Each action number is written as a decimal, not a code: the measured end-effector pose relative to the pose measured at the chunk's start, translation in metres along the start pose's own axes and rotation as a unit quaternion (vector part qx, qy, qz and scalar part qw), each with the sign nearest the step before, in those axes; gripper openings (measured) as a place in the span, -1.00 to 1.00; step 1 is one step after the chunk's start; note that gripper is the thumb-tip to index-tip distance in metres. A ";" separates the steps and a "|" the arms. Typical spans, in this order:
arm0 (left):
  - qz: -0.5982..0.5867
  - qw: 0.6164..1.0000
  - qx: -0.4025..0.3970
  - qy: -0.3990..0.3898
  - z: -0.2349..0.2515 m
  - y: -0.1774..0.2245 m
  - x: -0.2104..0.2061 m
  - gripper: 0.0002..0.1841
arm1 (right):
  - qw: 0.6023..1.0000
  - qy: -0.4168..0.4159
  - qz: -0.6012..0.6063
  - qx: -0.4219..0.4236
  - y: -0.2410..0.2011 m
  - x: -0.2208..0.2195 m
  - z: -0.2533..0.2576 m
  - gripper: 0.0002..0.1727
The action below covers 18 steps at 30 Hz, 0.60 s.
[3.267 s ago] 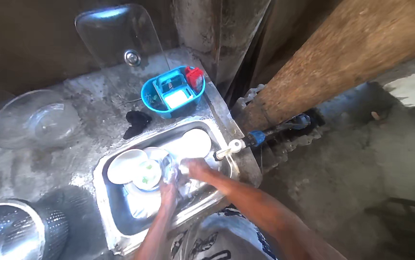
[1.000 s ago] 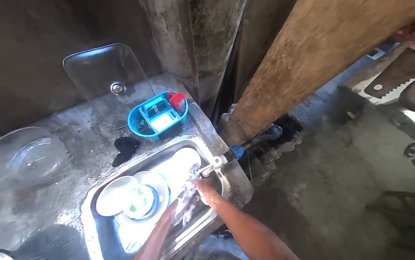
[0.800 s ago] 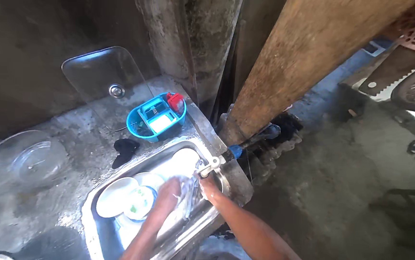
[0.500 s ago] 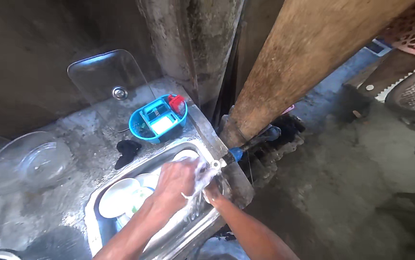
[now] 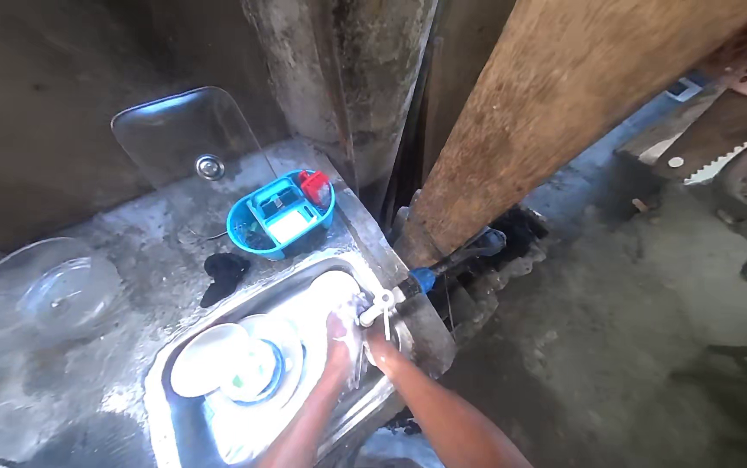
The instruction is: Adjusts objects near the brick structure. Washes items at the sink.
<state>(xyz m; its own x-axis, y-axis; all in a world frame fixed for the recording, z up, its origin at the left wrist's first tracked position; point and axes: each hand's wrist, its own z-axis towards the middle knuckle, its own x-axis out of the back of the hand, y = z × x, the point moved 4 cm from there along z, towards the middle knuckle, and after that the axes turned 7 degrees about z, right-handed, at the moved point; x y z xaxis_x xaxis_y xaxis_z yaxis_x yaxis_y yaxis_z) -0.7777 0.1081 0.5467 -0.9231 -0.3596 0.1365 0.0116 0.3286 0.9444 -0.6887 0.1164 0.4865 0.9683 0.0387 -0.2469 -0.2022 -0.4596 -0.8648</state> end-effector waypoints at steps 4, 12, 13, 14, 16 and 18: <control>-0.046 0.991 -0.119 0.039 -0.002 -0.021 -0.025 -0.78 | 1.000 0.004 0.004 0.008 0.013 0.009 0.007 -0.57; 0.009 0.999 -0.026 0.017 -0.013 -0.009 -0.029 -0.84 | 0.982 -0.015 -0.090 -0.167 -0.068 -0.015 -0.035 -0.57; 0.009 1.000 -0.008 0.017 -0.016 -0.007 -0.029 -0.82 | 0.986 -0.006 -0.051 -0.158 -0.076 -0.016 -0.040 -0.60; 0.007 0.999 -0.015 0.028 -0.016 -0.009 -0.029 -0.83 | 0.988 0.001 -0.007 -0.152 -0.071 -0.014 -0.039 -0.60; 0.004 0.997 -0.060 0.039 -0.013 -0.016 -0.028 -0.79 | 0.992 -0.017 0.026 -0.124 -0.044 -0.007 -0.027 -0.61; 0.007 0.983 -0.164 0.078 -0.005 -0.024 -0.030 -0.78 | 0.993 -0.023 0.008 -0.120 -0.040 -0.007 -0.023 -0.66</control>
<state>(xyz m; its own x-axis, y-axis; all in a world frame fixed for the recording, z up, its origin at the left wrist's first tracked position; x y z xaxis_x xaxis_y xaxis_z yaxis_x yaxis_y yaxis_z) -0.7486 0.1061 0.5212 -0.8523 -0.4946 0.1703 0.1710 0.0442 0.9843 -0.6842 0.1145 0.5329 0.9564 0.0671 -0.2841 -0.1716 -0.6578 -0.7333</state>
